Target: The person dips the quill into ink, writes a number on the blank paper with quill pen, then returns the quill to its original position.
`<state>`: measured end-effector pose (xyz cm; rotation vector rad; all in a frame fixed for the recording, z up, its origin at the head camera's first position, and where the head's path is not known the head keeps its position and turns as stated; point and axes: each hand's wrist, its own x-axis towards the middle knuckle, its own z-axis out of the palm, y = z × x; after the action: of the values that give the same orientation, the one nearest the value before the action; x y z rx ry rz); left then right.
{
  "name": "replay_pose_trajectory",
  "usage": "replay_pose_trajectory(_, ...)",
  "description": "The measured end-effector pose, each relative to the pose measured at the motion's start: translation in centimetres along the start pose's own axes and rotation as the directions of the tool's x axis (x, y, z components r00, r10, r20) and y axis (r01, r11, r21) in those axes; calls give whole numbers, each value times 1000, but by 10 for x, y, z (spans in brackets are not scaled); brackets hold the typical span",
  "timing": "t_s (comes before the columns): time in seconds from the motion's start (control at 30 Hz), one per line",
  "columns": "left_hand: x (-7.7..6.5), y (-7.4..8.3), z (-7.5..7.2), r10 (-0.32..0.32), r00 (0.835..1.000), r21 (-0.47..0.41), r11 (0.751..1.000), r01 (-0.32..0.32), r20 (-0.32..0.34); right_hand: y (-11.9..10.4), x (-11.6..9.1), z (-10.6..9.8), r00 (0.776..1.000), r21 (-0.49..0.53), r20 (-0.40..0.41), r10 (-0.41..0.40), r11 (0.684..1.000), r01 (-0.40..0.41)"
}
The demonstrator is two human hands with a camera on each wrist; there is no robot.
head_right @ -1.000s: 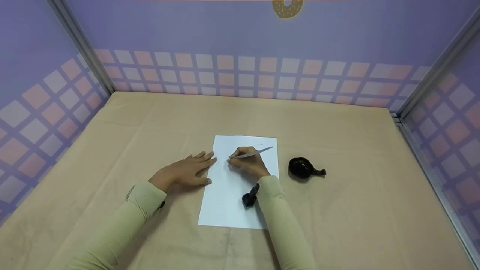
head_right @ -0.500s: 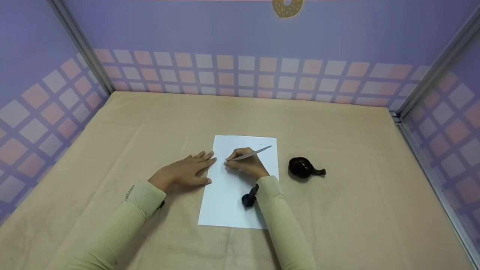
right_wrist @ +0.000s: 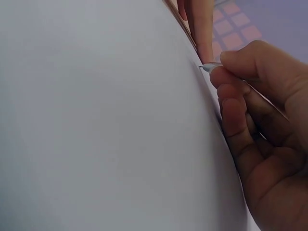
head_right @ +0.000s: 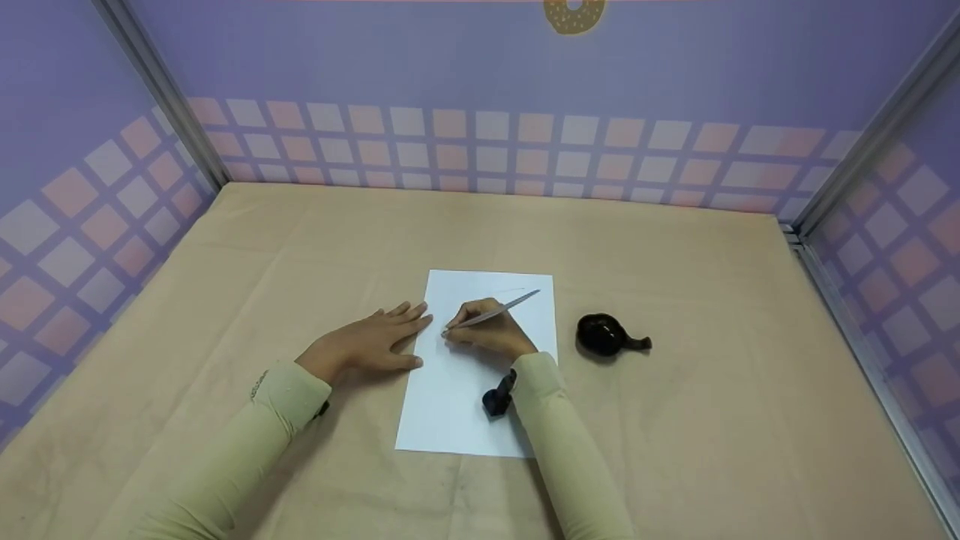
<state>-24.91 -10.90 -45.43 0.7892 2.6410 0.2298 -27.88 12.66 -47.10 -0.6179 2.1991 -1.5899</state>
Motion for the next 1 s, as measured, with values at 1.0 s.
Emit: replay_pose_trajectory(1.0,0,2,0,-32,999,-18,999,32,-4,9,0,3,983,-33,178,-52,998,59)
